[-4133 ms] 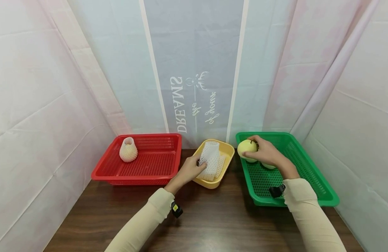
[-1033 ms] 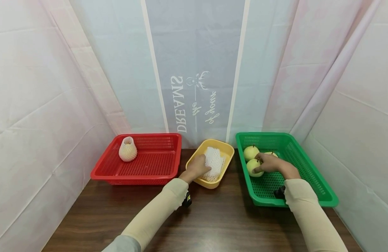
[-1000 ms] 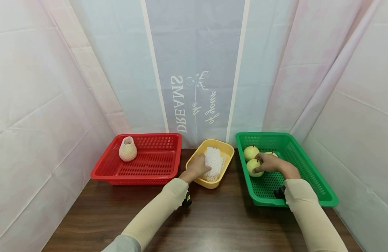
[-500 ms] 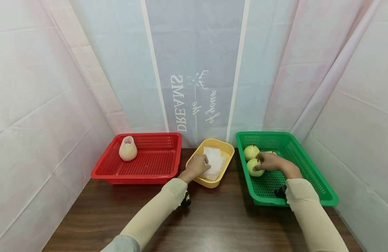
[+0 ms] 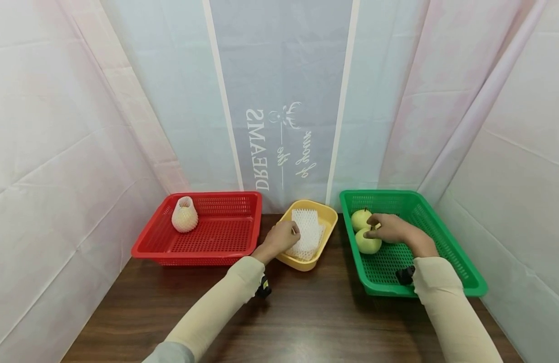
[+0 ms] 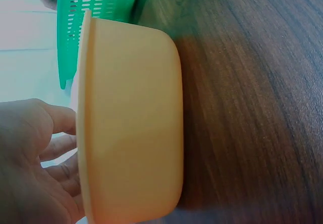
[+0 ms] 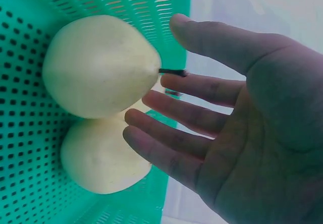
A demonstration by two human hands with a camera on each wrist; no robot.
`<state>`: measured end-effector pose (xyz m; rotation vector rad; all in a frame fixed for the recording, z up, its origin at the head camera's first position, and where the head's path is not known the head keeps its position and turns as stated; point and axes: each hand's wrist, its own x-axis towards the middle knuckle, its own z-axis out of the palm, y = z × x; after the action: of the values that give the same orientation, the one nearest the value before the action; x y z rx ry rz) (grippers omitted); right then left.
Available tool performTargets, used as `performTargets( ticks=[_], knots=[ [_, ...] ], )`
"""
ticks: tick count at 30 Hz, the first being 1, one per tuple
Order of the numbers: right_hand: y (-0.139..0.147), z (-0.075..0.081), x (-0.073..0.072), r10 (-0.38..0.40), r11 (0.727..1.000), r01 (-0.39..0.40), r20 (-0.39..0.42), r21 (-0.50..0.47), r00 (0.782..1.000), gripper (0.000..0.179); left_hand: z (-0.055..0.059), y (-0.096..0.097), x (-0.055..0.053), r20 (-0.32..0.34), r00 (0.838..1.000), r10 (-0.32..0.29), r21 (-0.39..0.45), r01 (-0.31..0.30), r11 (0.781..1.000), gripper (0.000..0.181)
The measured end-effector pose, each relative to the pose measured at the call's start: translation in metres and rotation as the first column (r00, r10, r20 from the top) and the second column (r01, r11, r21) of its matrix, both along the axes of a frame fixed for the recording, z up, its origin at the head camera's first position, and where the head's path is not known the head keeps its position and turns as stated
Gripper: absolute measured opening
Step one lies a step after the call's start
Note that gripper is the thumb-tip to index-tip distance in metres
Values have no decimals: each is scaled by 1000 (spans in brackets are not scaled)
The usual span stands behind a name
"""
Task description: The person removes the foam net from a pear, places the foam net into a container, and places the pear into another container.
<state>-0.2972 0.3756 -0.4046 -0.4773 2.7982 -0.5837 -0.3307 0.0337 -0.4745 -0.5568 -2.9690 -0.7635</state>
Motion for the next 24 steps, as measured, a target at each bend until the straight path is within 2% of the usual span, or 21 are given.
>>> performTargets(
  ticks=[13, 24],
  knots=[
    [-11, 16, 8, 1, 1000, -2, -31, -27, 1000, 61, 15, -4, 6, 25, 1000, 9, 80, -11, 997, 9],
    [-28, 28, 22, -11, 997, 5, -76, -78, 997, 56, 26, -8, 12, -40, 999, -29, 99, 33, 995, 11]
  ],
)
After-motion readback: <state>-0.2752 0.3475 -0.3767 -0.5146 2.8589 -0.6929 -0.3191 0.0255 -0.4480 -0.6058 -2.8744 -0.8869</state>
